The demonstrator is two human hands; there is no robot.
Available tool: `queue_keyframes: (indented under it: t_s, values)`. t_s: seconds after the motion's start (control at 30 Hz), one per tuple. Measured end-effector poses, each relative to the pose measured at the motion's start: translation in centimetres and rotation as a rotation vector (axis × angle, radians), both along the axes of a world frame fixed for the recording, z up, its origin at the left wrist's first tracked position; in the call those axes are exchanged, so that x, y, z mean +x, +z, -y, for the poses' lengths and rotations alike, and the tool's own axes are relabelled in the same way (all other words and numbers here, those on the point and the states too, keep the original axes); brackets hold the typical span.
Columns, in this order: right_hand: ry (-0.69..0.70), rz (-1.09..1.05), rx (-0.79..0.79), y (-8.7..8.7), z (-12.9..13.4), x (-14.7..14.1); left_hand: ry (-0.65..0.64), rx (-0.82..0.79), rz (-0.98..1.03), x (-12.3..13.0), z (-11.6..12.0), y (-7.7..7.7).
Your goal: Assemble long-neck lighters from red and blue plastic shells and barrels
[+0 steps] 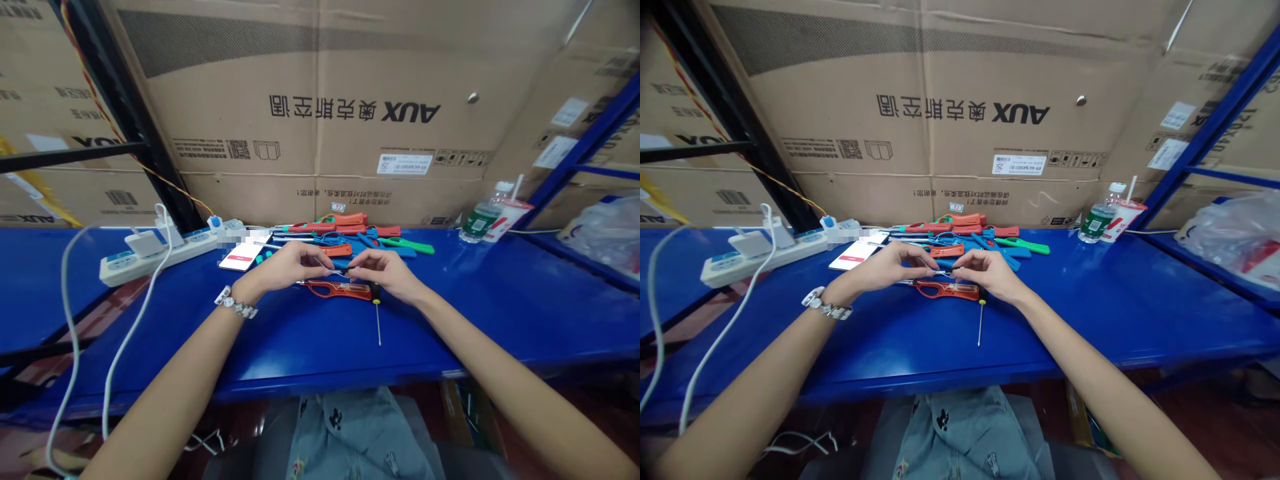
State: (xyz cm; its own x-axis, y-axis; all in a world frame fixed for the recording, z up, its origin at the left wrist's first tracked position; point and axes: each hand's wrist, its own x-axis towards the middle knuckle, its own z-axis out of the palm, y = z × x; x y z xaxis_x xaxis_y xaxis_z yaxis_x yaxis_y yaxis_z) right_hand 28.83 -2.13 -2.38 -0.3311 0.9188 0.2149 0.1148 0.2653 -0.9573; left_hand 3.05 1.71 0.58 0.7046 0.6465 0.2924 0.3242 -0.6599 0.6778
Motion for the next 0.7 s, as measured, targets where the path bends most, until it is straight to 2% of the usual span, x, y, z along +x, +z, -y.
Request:
queue_keyframes:
  t_s: [0.27,0.5,0.6,0.7]
  values:
    - [-0.075,-0.053,0.022,-0.2,-0.3,-0.6,0.041,0.347,0.083,1.2,1.3,0.2]
    - [-0.074,-0.080,0.030,-0.6,-0.2,-1.0,0.065,0.386,-0.042,2.2,1.6,-0.4]
    - [-0.053,-0.071,0.036,-0.6,-0.2,-1.0,0.059,0.460,-0.065,1.8,1.2,-0.4]
    - [-0.090,-0.026,0.099,-0.4,-0.1,-1.1,0.066,0.571,-0.087,1.5,1.0,-0.5]
